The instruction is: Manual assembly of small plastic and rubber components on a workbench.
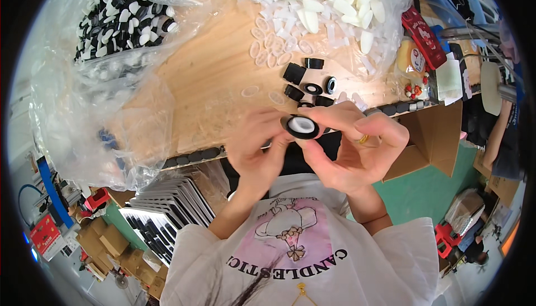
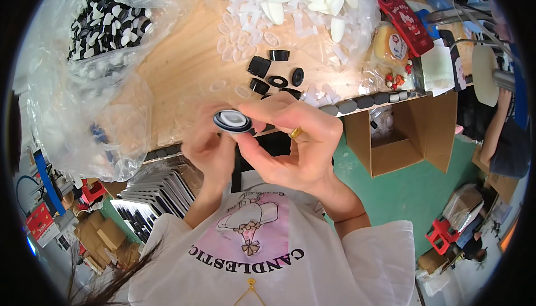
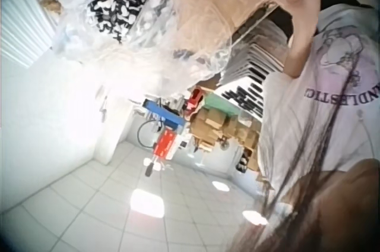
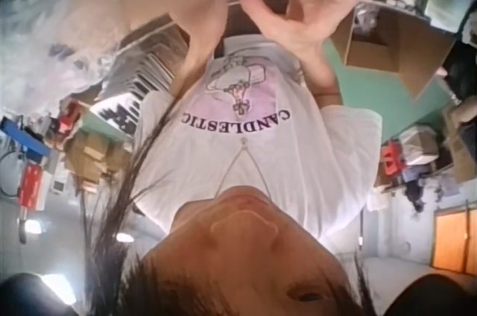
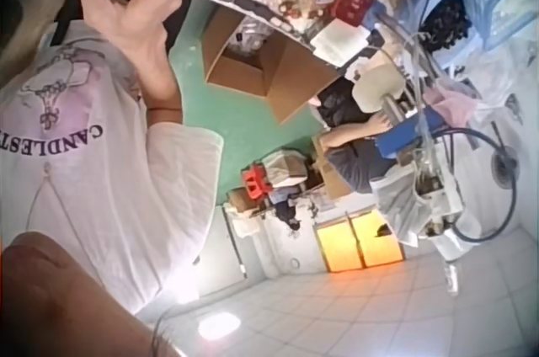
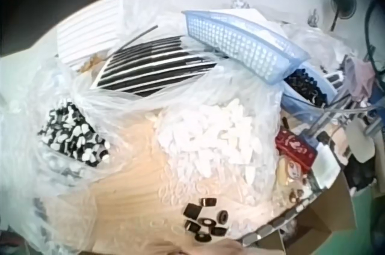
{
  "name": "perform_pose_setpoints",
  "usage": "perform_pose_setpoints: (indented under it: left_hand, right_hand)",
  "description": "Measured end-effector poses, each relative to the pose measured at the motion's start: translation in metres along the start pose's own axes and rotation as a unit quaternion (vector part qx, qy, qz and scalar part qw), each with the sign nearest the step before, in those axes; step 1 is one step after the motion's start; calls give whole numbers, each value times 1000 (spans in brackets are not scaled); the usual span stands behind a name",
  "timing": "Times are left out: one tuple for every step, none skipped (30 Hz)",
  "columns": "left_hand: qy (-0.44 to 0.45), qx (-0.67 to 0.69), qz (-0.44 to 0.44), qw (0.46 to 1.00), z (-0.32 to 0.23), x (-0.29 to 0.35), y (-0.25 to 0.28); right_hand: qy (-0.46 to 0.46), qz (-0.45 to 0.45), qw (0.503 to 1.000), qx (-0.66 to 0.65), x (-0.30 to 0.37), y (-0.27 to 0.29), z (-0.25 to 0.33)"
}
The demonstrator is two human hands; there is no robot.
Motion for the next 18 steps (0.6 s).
perform_pose_setpoints:
  left_hand:
    - [21,19,-3,1000,-1,4,-2]
    - [21,18,-2,1000,1,4,-2]
    - [34,8,-24,999,4,4,1]
    - [47,-2,-47,998,8,3,4]
    - [26,-14,-53,998,11,-4,9]
    - [26,-14,-52,998,13,-9,12]
    - [-5,-40,-45,998,13,-14,13]
    - [-36,-66,-38,996,11,-17,13]
    - [-37,-67,-38,996,9,-15,12]
    - [-33,-68,-13,997,6,-11,9]
    - [-29,-70,11,997,3,-7,4]
    - [-30,-70,12,997,0,-3,1]
    - [-16,-54,3,998,-1,1,-1]
    - [-2,-39,-7,999,-1,2,-2]
    - [-6,-36,-5,999,1,0,-2]
    - [-7,-35,-5,999,3,-3,0]
    - [-3,-35,4,999,6,-5,1]
    - [1,-34,13,999,7,-9,1]
  right_hand:
    - [-6,5,1000,1,-1,1,0]
    - [-13,10,1000,2,-3,1,0]
    - [-14,9,1000,2,-2,2,1]
    - [-14,12,1000,-1,0,2,2]
    - [-14,14,1000,-4,1,2,3]
    - [-14,14,1000,-5,1,2,3]
    - [-14,15,1000,3,0,3,4]
    - [-14,16,1000,11,0,4,4]
    - [-13,16,1000,10,-2,4,4]
    - [-9,18,1000,14,-4,5,4]
    - [-4,21,1000,18,-5,5,4]
    - [-4,20,1000,18,-5,5,3]
    - [-5,20,1000,6,-5,5,3]
    - [-7,21,1000,-7,-5,6,3]
    - [-6,21,1000,-6,-4,7,3]
    - [-11,28,1000,-4,-4,9,4]
    - [-16,36,999,-2,-4,10,5]
    - [-15,34,999,-1,-3,9,5]
Point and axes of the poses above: each hand's wrist, its own x-axis away from the middle knuckle, its own y-axis out of the back of the hand, z = x × y, the point moved 4 cm from there along -x, towards the middle knuckle, and after that the axes turned 12 degrees about -y, right-handed, at the moved point
